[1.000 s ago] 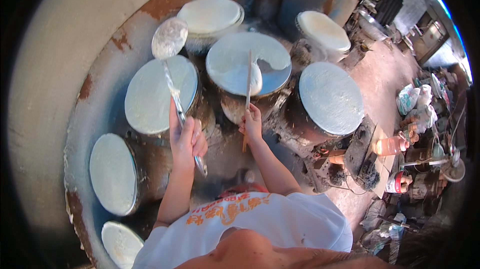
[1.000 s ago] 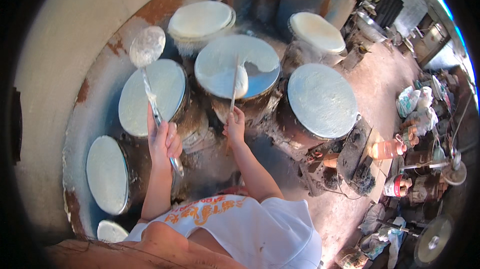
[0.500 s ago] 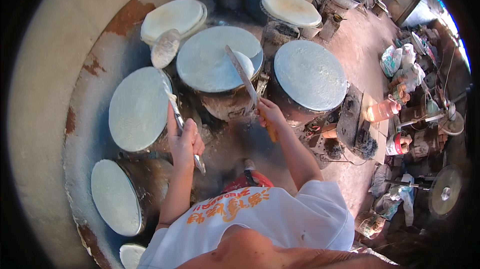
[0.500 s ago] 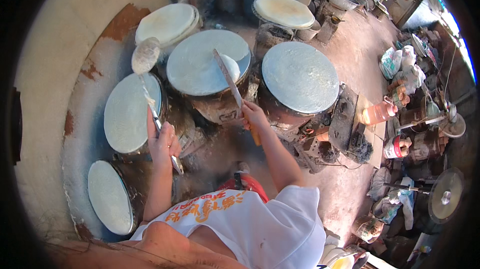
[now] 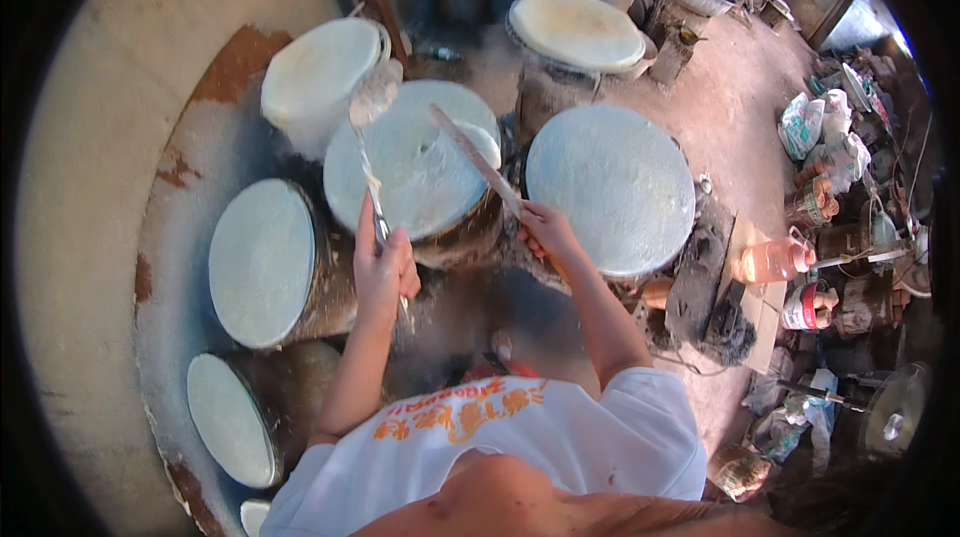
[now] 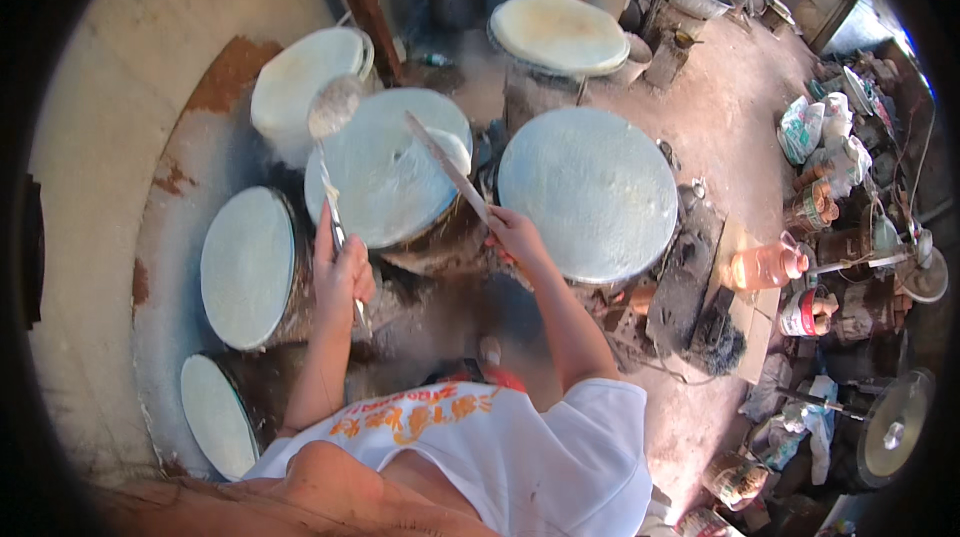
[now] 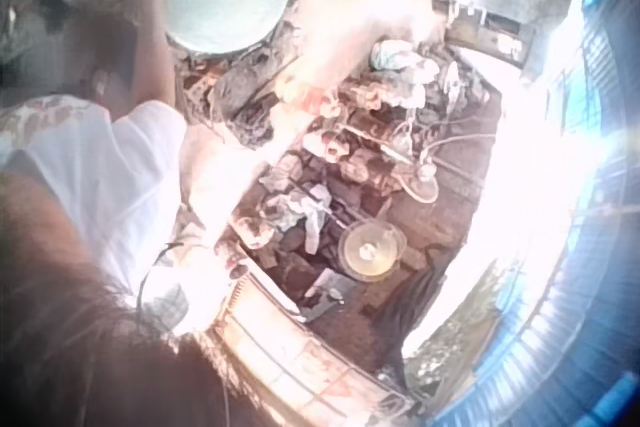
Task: The person uses a ladle to pour batter onto circular hot plates and spreads it with a stick, then peels the cooked crepes off the plates by hand.
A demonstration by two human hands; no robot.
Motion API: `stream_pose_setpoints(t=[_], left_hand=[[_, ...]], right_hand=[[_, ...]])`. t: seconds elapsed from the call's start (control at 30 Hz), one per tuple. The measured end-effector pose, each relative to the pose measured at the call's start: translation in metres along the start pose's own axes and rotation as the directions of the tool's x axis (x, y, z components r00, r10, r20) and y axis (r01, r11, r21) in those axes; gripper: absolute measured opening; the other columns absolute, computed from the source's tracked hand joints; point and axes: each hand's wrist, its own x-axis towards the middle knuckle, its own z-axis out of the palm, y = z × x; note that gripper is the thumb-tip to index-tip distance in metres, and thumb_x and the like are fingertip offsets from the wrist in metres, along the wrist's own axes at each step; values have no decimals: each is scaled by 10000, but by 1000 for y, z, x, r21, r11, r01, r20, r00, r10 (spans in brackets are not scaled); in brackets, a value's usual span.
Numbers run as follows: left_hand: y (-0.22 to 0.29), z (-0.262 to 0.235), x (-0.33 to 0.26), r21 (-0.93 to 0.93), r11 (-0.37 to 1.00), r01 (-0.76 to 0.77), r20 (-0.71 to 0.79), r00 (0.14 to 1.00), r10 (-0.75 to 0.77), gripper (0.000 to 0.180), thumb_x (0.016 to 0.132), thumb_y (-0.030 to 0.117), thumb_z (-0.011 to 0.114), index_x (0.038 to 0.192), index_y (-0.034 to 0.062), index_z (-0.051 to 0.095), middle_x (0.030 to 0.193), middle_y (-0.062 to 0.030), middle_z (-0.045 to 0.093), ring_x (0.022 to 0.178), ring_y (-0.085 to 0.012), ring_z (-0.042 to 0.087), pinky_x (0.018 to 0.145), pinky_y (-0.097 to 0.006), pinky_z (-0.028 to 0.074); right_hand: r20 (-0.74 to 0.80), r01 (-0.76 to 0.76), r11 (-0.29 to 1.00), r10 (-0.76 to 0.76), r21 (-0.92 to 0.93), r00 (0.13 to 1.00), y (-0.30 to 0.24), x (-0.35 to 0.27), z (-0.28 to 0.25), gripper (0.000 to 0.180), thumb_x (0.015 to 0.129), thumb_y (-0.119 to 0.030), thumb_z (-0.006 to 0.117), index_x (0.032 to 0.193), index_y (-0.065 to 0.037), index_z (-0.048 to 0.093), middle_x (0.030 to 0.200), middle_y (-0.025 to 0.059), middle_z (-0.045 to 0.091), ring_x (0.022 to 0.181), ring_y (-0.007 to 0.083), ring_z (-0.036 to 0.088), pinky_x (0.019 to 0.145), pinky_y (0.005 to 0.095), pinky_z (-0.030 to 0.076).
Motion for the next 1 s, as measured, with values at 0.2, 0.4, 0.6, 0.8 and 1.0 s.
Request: stream_pose_setpoints(t=[0.2,0.4,0.6,0.8,1.0], left_hand=[[27,-29,11,-132,979,152,-68,984,-162,649,943,79,438,1482,255,121,553,32,326,357,-55,284,319,-219,260],[-16,9,77,-318,903,290,203,951,-233,667,928,146,485,1471,276,123,585,61,324,439,-60,330,401,-242,296],[15,-12,73,-544,784,299,100,951,-293,257,912,149,525,1144,216,436,617,88,358,461,-15,347,385,-171,306],[10,-35,91,-683,679,270,109,957,-270,298,929,100,496,1183,241,427,616,72,383,447,-3,356,384,-149,317],[-56,-24,90,-826,484,289,103,921,-375,247,912,111,532,1112,226,446,619,70,376,442,-22,353,387,-174,352]], right_hand=[[59,161,588,-188,-793,980,-42,19,54,330,907,-162,435,1210,-143,565,887,208,639,848,370,615,716,427,471],[21,318,642,-426,-698,905,14,6,13,361,942,-179,458,1290,-108,522,923,167,665,708,230,662,634,365,499],[122,388,545,-459,-743,880,12,56,-35,417,847,-56,544,1263,-53,532,1009,200,650,864,270,659,716,356,504],[69,209,668,-229,-714,971,-44,-12,9,336,902,-178,520,1232,-121,551,758,100,669,735,221,651,660,358,486],[-79,112,983,-124,-143,989,42,-39,72,306,949,-171,464,1236,-96,538,626,30,567,457,102,485,390,255,384]])
